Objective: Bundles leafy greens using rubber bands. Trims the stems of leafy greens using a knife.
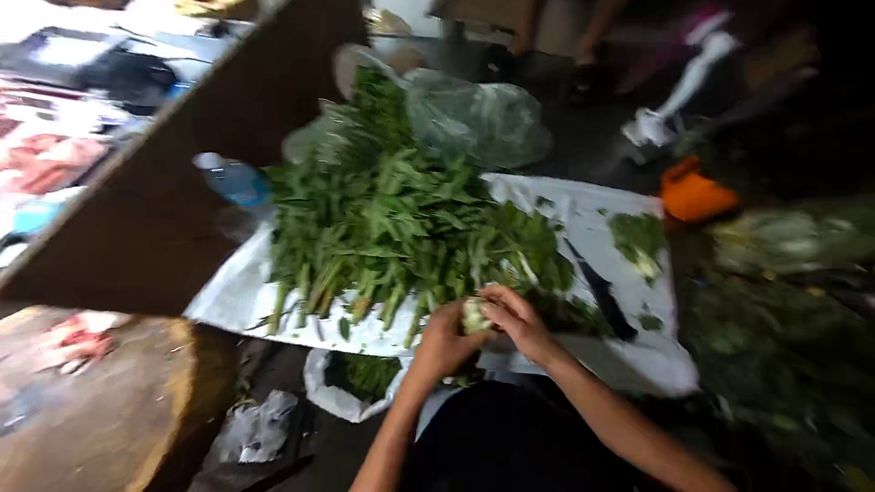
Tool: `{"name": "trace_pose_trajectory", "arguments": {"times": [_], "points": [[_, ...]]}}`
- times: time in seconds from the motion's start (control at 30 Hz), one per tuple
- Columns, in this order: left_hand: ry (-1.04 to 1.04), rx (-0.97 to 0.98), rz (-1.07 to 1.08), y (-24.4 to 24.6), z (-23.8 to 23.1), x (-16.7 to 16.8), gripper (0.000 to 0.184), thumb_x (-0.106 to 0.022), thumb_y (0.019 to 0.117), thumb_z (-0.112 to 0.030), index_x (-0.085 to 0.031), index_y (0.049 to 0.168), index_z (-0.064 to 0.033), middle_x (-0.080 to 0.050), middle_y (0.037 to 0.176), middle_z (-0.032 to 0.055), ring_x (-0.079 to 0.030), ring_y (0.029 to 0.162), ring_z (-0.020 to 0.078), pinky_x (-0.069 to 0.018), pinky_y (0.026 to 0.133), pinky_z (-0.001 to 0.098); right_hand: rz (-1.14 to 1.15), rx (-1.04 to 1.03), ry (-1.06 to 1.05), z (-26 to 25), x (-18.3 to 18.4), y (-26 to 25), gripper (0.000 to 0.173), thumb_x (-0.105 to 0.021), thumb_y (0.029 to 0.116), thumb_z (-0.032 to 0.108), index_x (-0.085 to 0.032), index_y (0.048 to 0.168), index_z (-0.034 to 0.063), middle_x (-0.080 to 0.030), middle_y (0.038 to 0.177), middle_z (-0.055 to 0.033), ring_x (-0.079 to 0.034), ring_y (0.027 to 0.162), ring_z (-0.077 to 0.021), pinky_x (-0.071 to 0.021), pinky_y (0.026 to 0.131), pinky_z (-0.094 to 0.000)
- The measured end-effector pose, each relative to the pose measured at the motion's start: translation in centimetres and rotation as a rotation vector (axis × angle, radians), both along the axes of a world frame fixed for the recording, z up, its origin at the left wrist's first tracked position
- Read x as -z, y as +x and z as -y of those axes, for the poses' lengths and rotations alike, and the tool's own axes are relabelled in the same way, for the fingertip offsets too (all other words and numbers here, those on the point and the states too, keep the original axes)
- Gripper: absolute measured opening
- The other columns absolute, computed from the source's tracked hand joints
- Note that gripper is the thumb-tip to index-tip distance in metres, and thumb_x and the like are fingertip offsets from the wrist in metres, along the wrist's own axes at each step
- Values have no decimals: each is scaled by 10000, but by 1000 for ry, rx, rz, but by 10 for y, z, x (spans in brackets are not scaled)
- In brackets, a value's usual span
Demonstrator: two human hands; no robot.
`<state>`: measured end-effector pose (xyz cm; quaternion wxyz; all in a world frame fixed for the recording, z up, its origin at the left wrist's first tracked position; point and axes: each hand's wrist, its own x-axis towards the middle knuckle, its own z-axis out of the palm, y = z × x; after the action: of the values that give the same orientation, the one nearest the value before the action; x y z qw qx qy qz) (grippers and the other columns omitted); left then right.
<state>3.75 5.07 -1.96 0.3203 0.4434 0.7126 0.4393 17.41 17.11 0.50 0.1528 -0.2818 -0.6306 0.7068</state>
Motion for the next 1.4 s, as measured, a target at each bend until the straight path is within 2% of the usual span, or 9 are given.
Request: {"name": "trace_pose_trajectory", "arguments": {"times": [0.1,0.2,0.4,0.6,0.77,0.87,0.97,1.1,1.4], "points": [[57,-74,330,-5,4,6,530,-812,833,-345,-669,1225,-19,-733,1120,59,-699,1039,137,-588,952,361,48,35,-37,-32,-4,26,412,-539,1034,229,-561,1342,-44,-652,1278,-163,-693,1080,-237,-611,895,-419],[192,-107,470,4,4,3,559,-773,883,-350,-609,1261,27,-730,1113,55,-699,1025,127,-591,938,339,327,215,333,-89,24,77,306,-528,1037,158,-654,1231,-42,-683,1197,-192,-692,1059,-268,-590,920,-441],[212,-244,483,37,-29,-10,713,-778,857,-323,-488,1370,78,-667,1208,108,-654,1108,127,-553,993,322,937,192,626,-165,117,173,501,-730,881,94,-571,1327,-67,-522,1364,-369,-487,1303,-544,-383,1086,-697],[41,-276,396,65,-64,-1,527,-891,766,-262,-663,1186,-40,-723,1044,43,-692,970,108,-585,906,320,885,217,430,-184,98,184,635,-678,912,100,-435,1490,4,-631,1210,-310,-629,1086,-468,-495,928,-660],[4,-153,58,75,-71,1,496,-864,792,-347,-694,1149,-47,-731,1057,38,-668,1051,124,-491,1051,383,758,185,529,-171,49,189,709,-668,945,451,-471,1498,52,-619,1302,-271,-607,1186,-426,-462,1005,-635],[-74,-82,-282,80,-80,-1,426,-813,803,-341,-712,1102,-55,-749,1002,54,-693,1019,187,-402,1113,526,633,101,674,-157,26,174,505,-598,1002,228,-521,1450,8,-634,1305,-259,-640,1170,-401,-495,1005,-595],[-183,-38,-483,88,-91,-7,406,-774,817,-364,-705,1068,-53,-747,963,88,-714,965,256,-426,1054,591,515,-20,750,-138,13,158,448,-591,977,156,-556,1409,45,-710,1116,-197,-710,956,-337,-575,841,-549],[-345,-21,-448,94,-102,-18,386,-720,844,-405,-702,1040,-73,-732,919,67,-701,940,226,-422,1040,553,452,-103,830,-113,8,142,519,-662,918,287,-619,1409,124,-755,972,-134,-731,836,-311,-590,750,-539],[-465,-39,-390,104,-109,-29,394,-731,825,-429,-704,1060,-113,-728,937,44,-686,969,211,-413,1058,537,358,-190,1036,-116,11,137,522,-683,857,218,-662,1367,108,-762,933,-133,-745,809,-313,-603,725,-493]]}}
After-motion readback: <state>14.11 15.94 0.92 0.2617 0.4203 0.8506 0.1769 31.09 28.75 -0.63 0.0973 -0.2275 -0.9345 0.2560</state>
